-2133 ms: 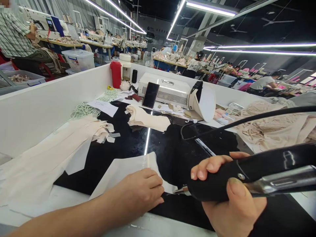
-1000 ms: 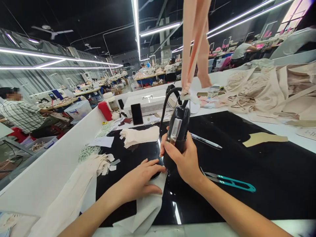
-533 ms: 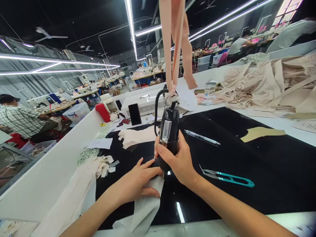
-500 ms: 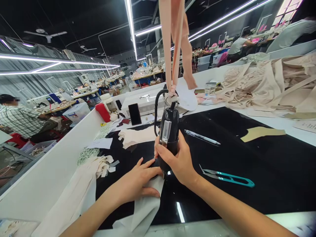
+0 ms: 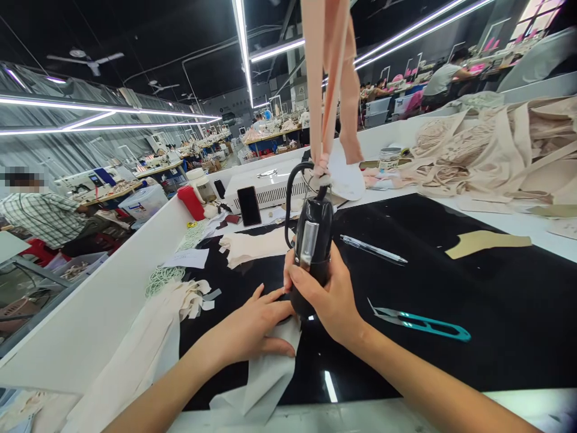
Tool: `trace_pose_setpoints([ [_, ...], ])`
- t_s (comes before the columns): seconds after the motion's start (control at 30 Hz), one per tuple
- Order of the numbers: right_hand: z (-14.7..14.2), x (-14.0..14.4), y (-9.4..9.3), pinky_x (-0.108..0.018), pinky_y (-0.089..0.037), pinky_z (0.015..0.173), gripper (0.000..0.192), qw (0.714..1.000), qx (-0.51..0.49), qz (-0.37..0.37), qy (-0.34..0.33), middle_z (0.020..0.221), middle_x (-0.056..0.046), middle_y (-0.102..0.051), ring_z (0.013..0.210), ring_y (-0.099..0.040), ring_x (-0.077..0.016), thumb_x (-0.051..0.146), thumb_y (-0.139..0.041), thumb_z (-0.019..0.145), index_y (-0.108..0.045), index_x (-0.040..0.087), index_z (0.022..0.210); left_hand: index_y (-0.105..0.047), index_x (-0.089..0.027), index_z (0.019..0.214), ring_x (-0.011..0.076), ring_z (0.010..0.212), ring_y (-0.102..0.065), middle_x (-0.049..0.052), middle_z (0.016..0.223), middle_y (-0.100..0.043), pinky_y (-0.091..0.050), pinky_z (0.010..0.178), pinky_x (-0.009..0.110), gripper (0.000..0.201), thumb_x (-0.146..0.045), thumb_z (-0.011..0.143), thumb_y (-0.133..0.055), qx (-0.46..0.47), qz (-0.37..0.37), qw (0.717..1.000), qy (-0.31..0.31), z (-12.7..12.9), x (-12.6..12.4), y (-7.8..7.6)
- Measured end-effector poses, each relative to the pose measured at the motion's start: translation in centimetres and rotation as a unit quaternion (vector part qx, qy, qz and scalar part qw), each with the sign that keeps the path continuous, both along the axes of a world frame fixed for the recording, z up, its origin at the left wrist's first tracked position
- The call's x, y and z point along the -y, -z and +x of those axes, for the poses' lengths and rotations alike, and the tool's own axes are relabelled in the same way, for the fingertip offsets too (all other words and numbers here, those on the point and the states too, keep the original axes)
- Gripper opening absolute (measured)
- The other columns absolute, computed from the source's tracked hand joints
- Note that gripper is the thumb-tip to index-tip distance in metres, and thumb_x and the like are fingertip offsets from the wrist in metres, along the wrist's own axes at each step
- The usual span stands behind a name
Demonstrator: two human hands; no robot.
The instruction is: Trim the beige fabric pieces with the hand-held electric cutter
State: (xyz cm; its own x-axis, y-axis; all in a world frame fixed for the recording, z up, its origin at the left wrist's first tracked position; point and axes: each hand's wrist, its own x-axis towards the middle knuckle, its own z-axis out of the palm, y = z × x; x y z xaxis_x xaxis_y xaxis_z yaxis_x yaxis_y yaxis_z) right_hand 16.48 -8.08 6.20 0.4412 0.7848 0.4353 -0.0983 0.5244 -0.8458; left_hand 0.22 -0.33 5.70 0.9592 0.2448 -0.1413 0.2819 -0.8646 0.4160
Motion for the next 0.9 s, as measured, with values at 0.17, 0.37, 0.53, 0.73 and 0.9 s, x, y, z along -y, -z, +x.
trace_pose_setpoints([
  [0.17, -0.8, 0.6, 0.2, -0.032, -0.054, 0.060, 0.029, 1.000, 0.004, 0.000, -0.018, 0.081, 0.005, -0.061, 0.064, -0.058, -0.0151, 0.036, -0.075, 0.083, -0.055, 0.028, 0.101, -0.052, -0.029, 0.156, 0.0383, 0.158, -0.038, 0.017, 0.166, -0.047, -0.027, 0.123, 0.077, 0.083, -0.020, 0.084, -0.093, 0.003, -0.006, 1.000, -0.009, 0.0, 0.0, 0.2],
  [0.37, -0.9, 0.7, 0.2, -0.031, -0.054, 0.059, 0.026, 1.000, 0.003, -0.005, -0.020, 0.081, 0.004, -0.061, 0.063, -0.058, -0.0147, 0.036, -0.075, 0.085, -0.055, 0.027, 0.100, -0.048, -0.030, 0.160, 0.0377, 0.155, -0.043, 0.015, 0.162, -0.052, -0.028, 0.124, 0.075, 0.087, -0.020, 0.085, -0.093, 0.007, -0.014, 1.000, -0.011, -0.1, 0.1, 0.1],
  [0.53, -1.1, 1.0, 0.2, -0.032, -0.055, 0.060, 0.029, 1.000, -0.016, 0.004, -0.026, 0.081, 0.005, -0.062, 0.064, -0.058, -0.0150, 0.037, -0.077, 0.084, -0.055, 0.028, 0.100, -0.058, -0.026, 0.151, 0.0392, 0.151, -0.048, 0.016, 0.161, -0.053, -0.036, 0.121, 0.073, 0.080, -0.024, 0.081, -0.096, 0.005, -0.015, 1.000, -0.020, -0.1, 0.0, 0.0],
  [0.73, -1.4, 1.4, 0.5, -0.034, -0.056, 0.063, 0.023, 1.000, 0.006, 0.007, -0.030, 0.081, 0.004, -0.062, 0.065, -0.058, -0.0157, 0.034, -0.075, 0.084, -0.055, 0.027, 0.096, -0.059, -0.026, 0.152, 0.0408, 0.149, -0.051, 0.017, 0.155, -0.060, -0.042, 0.119, 0.070, 0.080, -0.024, 0.081, -0.095, -0.009, -0.011, 1.000, -0.015, 0.1, 0.2, -0.1],
  [0.9, -1.3, 1.3, 0.6, -0.035, -0.056, 0.065, 0.021, 1.000, 0.011, -0.001, -0.021, 0.082, 0.004, -0.061, 0.067, -0.059, -0.0160, 0.033, -0.074, 0.086, -0.057, 0.027, 0.096, -0.057, -0.023, 0.152, 0.0408, 0.149, -0.050, 0.018, 0.160, -0.053, -0.042, 0.120, 0.070, 0.083, -0.024, 0.079, -0.096, 0.001, 0.002, 1.000, -0.014, 0.3, 0.0, -0.1],
])
